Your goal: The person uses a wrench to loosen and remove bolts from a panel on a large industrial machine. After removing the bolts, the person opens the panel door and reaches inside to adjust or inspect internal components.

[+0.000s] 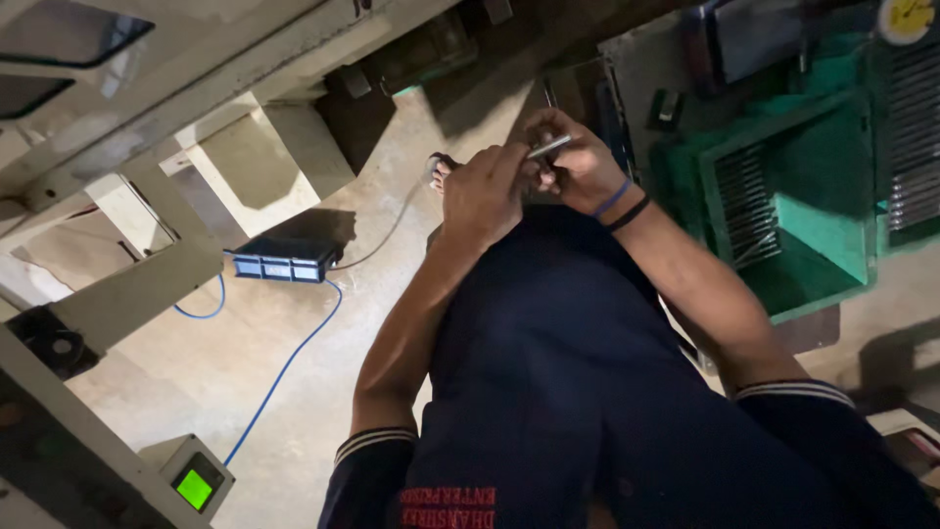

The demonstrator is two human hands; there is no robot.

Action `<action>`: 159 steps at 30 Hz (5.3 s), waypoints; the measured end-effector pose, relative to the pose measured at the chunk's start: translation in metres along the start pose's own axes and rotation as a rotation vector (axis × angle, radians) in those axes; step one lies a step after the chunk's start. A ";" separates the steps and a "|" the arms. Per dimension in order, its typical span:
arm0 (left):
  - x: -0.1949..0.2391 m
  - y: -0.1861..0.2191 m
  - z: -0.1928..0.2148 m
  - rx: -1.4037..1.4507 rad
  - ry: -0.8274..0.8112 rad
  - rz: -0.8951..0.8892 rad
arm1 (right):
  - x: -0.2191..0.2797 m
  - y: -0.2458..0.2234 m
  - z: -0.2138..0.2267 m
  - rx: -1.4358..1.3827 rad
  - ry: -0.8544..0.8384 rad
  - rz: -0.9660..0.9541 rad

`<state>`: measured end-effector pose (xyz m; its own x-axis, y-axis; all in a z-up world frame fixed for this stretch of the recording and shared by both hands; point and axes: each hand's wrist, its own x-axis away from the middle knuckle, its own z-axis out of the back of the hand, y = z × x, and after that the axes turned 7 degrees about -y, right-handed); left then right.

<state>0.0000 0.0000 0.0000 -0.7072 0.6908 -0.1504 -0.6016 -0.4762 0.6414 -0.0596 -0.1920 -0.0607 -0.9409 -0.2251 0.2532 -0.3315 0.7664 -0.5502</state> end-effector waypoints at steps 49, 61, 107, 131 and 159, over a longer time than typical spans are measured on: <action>0.000 -0.043 0.024 0.400 -0.270 0.050 | -0.024 0.034 -0.027 0.394 0.043 0.240; -0.001 -0.060 0.026 0.396 -0.026 0.195 | -0.034 0.063 0.063 0.224 0.640 0.162; 0.005 -0.025 0.037 0.554 -0.106 0.122 | 0.004 0.035 0.005 0.252 0.344 0.418; 0.012 -0.034 0.032 0.594 -0.014 0.174 | -0.027 0.021 -0.052 0.607 -0.057 0.218; 0.009 -0.043 0.049 0.597 0.110 0.407 | 0.013 -0.001 0.124 2.188 0.987 -0.281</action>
<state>0.0381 0.0530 0.0073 -0.8836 0.4489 0.1330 -0.0002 -0.2844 0.9587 -0.0806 -0.2707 -0.1554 -0.8009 0.5560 0.2223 -0.5658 -0.8242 0.0228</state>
